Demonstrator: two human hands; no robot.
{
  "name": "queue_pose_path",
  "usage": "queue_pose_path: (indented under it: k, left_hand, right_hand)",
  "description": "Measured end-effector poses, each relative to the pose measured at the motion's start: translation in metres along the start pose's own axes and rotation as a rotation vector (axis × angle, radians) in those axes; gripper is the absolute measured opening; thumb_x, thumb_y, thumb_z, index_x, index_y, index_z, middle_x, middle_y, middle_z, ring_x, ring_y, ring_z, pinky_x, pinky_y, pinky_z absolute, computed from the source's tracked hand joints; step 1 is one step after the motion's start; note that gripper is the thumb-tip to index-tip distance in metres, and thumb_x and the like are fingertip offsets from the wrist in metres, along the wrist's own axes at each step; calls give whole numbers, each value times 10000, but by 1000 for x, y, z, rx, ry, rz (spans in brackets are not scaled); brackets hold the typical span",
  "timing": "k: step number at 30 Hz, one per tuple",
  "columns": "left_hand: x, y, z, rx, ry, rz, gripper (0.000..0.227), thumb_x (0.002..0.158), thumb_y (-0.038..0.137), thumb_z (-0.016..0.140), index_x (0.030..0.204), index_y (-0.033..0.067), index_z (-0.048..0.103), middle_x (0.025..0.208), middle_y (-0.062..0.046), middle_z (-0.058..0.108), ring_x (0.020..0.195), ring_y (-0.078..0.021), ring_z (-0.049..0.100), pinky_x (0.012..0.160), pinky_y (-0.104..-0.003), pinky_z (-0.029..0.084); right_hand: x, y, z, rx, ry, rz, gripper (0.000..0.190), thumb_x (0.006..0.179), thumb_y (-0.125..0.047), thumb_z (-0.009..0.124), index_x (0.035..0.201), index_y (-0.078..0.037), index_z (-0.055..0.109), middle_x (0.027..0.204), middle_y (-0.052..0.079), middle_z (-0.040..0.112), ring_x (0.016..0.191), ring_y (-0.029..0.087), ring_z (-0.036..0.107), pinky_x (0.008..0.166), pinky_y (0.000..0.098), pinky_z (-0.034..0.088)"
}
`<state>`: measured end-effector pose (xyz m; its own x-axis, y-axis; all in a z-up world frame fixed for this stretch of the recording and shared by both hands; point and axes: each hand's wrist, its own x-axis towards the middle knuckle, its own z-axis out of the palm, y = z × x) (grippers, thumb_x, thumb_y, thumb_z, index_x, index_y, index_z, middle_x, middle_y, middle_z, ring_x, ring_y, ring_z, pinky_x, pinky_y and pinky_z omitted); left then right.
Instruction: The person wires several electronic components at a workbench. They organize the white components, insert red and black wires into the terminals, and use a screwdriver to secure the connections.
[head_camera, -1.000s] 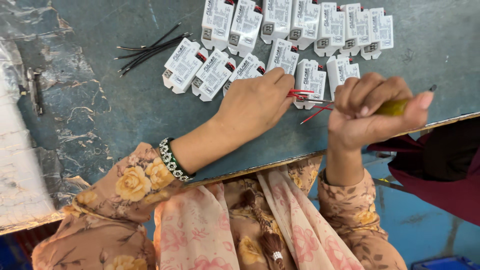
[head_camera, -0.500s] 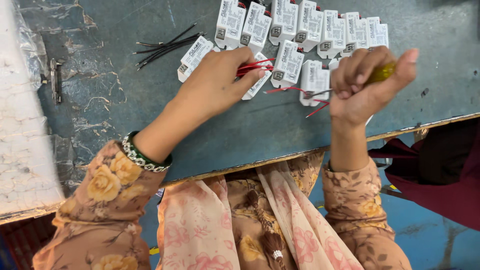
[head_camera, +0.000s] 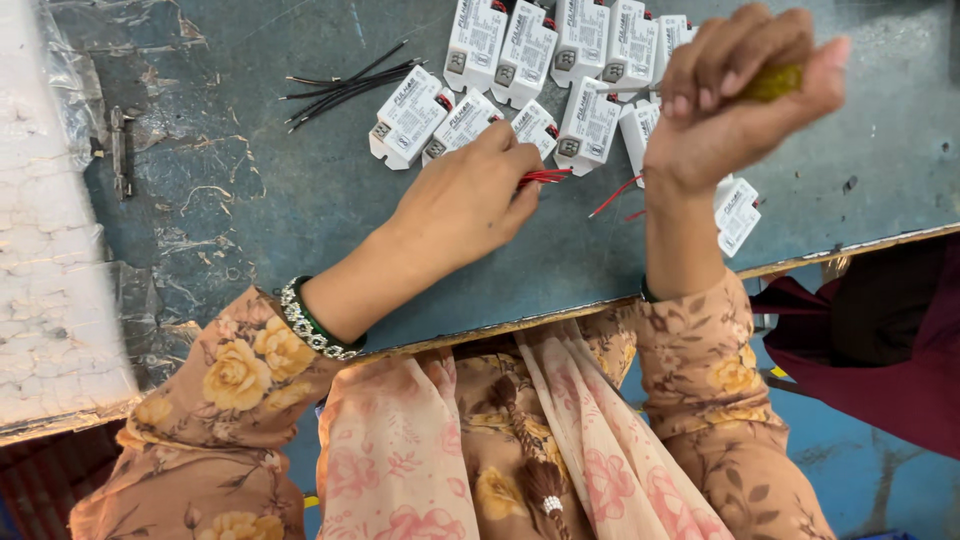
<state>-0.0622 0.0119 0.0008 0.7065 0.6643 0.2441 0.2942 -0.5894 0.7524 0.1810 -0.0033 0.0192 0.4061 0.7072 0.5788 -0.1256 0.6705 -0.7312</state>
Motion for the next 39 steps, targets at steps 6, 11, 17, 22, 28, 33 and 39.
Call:
queue_pose_path:
  k: [6, 11, 17, 22, 28, 33, 39]
  left_hand:
    - [-1, -2, 2, 132, 41, 23, 182, 949, 195, 657, 1012, 25, 663, 1030, -182, 585, 743, -364, 683, 615, -487, 540]
    - [0, -7, -2, 76, 94, 30, 175, 949, 185, 678, 1049, 41, 674, 1009, -172, 588, 802, -360, 676, 662, -480, 531]
    - [1, -2, 7, -230, 77, 9, 198, 941, 182, 689, 1049, 30, 623, 969, -138, 623, 910, -333, 661, 804, -439, 520]
    - [3, 2, 18, -322, 62, 15, 234, 933, 177, 688, 1057, 19, 568, 1014, -129, 648, 951, -315, 680, 856, -421, 535]
    - [3, 16, 25, -135, 70, -17, 208, 971, 248, 685, 1066, 80, 606, 1006, -116, 636, 898, -353, 674, 749, -473, 531]
    - [7, 27, 39, -89, 99, -17, 202, 965, 247, 666, 1033, 75, 585, 969, -104, 666, 853, -368, 687, 684, -497, 528]
    - [15, 22, 47, -153, 61, -97, 203, 955, 231, 661, 975, 45, 581, 911, -120, 730, 850, -362, 709, 720, -497, 537]
  right_hand:
    - [-3, 29, -2, -21, -85, 131, 584, 1142, -505, 357, 770, -55, 349, 612, 80, 307, 445, 144, 284, 414, 333, 255]
    - [-17, 16, -5, -37, -74, 264, 602, 1151, -510, 362, 740, -71, 340, 596, 53, 295, 450, 121, 253, 407, 297, 227]
    - [-32, -17, -9, -63, -24, 182, 652, 1114, -578, 361, 691, -82, 337, 562, 36, 291, 415, 123, 235, 409, 296, 233]
    - [-30, -48, -22, -14, -20, 184, 660, 1118, -575, 369, 700, -67, 324, 545, 52, 272, 440, 132, 226, 411, 298, 208]
    - [-43, -61, -37, -8, 7, 230, 673, 1124, -567, 377, 683, -63, 308, 533, 56, 271, 431, 130, 229, 406, 296, 213]
    - [-43, -60, -41, 1, 4, 199, 668, 1105, -570, 386, 663, -77, 290, 517, 50, 262, 405, 130, 220, 388, 291, 212]
    - [-36, -58, -28, 41, -7, 242, 678, 1109, -575, 384, 670, -69, 279, 512, 49, 253, 416, 132, 196, 397, 287, 201]
